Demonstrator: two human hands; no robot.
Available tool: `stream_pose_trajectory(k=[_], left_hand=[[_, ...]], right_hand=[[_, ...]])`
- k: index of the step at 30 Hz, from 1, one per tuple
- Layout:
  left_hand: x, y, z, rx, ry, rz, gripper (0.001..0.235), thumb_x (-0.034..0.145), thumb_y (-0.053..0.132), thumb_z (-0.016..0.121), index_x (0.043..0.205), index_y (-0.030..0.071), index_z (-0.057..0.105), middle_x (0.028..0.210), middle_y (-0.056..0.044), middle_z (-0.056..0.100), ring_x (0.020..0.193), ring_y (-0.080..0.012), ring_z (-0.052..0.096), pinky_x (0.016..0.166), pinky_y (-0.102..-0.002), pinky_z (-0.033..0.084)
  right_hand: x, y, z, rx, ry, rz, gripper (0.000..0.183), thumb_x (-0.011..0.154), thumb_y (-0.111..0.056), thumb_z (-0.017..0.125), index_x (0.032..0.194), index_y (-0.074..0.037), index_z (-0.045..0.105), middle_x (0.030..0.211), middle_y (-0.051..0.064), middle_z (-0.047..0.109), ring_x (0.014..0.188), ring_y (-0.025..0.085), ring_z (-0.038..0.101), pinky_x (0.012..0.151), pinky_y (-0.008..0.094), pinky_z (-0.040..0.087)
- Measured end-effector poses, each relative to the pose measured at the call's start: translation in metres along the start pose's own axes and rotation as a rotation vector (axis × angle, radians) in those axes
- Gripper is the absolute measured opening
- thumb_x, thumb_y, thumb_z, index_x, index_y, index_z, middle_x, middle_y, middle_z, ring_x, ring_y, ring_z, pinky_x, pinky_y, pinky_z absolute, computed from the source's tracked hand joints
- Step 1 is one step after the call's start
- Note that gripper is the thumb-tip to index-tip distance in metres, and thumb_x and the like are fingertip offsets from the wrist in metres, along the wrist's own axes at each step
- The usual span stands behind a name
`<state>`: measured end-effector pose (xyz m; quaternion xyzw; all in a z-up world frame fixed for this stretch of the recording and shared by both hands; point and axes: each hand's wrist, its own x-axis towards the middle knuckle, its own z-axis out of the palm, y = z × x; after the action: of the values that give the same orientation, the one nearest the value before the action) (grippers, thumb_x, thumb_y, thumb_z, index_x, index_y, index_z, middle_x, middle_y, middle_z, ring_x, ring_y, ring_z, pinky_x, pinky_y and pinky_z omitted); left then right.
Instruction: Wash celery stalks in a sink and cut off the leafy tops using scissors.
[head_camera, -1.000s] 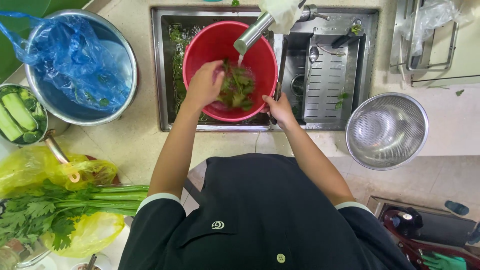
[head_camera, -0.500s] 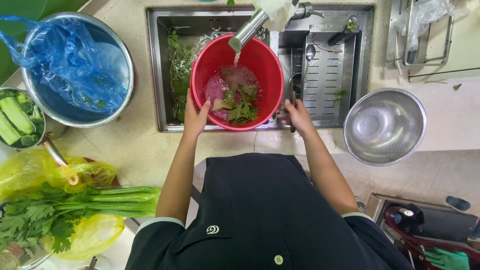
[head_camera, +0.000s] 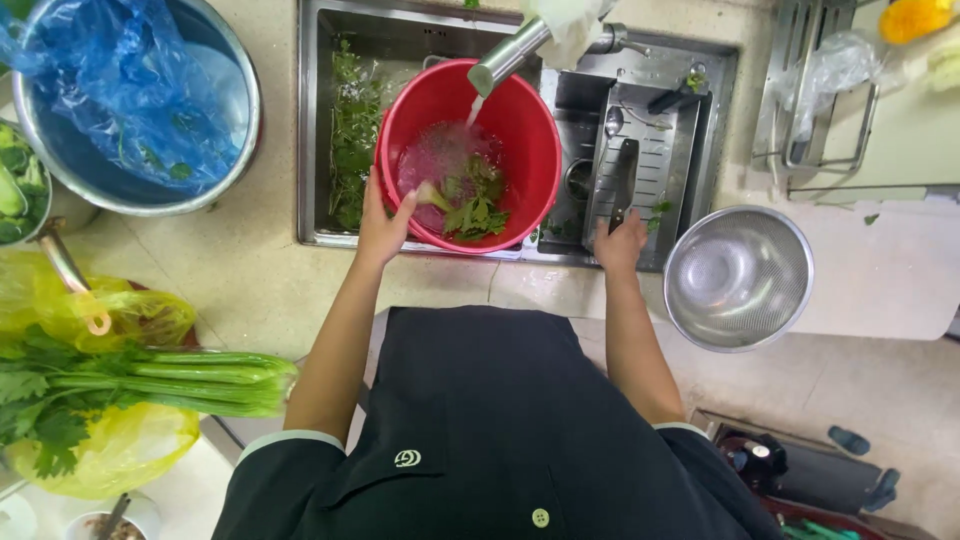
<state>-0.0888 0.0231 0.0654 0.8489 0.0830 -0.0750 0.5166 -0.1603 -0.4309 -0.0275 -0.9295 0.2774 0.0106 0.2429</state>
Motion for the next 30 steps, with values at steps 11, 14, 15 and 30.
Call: stream_pose_trajectory(k=[11, 14, 15, 30], left_hand=[[-0.089, 0.049, -0.083, 0.008, 0.283, 0.176, 0.056, 0.094, 0.019, 0.073, 0.144, 0.004, 0.051, 0.149, -0.021, 0.053, 0.142, -0.0358, 0.05, 0.118, -0.043, 0.04], [-0.13, 0.032, -0.125, 0.036, 0.533, 0.137, 0.035, 0.092, 0.009, 0.073, 0.126, 0.007, 0.064, 0.129, -0.014, 0.067, 0.125, -0.0303, 0.063, 0.107, -0.04, 0.051], [-0.146, 0.025, -0.136, 0.043, 0.654, 0.099, 0.028, 0.091, 0.005, 0.072, 0.118, 0.006, 0.066, 0.118, -0.012, 0.069, 0.115, -0.0288, 0.066, 0.101, -0.039, 0.054], [-0.26, -0.217, -0.173, -0.257, 1.213, -0.668, 0.085, 0.095, 0.06, 0.078, 0.147, -0.001, 0.05, 0.149, -0.02, 0.054, 0.135, -0.034, 0.055, 0.115, -0.05, 0.043]], right_hand=[[-0.11, -0.296, -0.092, 0.134, -0.383, -1.04, 0.047, 0.09, -0.024, 0.077, 0.132, -0.009, 0.061, 0.141, 0.014, 0.054, 0.133, 0.036, 0.049, 0.11, 0.051, 0.035], [-0.121, -0.311, -0.073, 0.103, -0.447, -1.093, 0.056, 0.09, -0.026, 0.079, 0.138, -0.008, 0.057, 0.144, 0.015, 0.052, 0.133, 0.037, 0.048, 0.109, 0.052, 0.035], [-0.123, -0.312, -0.067, 0.078, -0.433, -1.105, 0.06, 0.09, -0.027, 0.08, 0.141, -0.007, 0.055, 0.146, 0.016, 0.051, 0.134, 0.039, 0.046, 0.11, 0.053, 0.034], [-0.127, -0.325, -0.045, -0.041, -0.517, -1.084, 0.103, 0.075, -0.032, 0.093, 0.155, -0.002, 0.034, 0.146, 0.025, 0.045, 0.134, 0.043, 0.046, 0.108, 0.055, 0.04]])
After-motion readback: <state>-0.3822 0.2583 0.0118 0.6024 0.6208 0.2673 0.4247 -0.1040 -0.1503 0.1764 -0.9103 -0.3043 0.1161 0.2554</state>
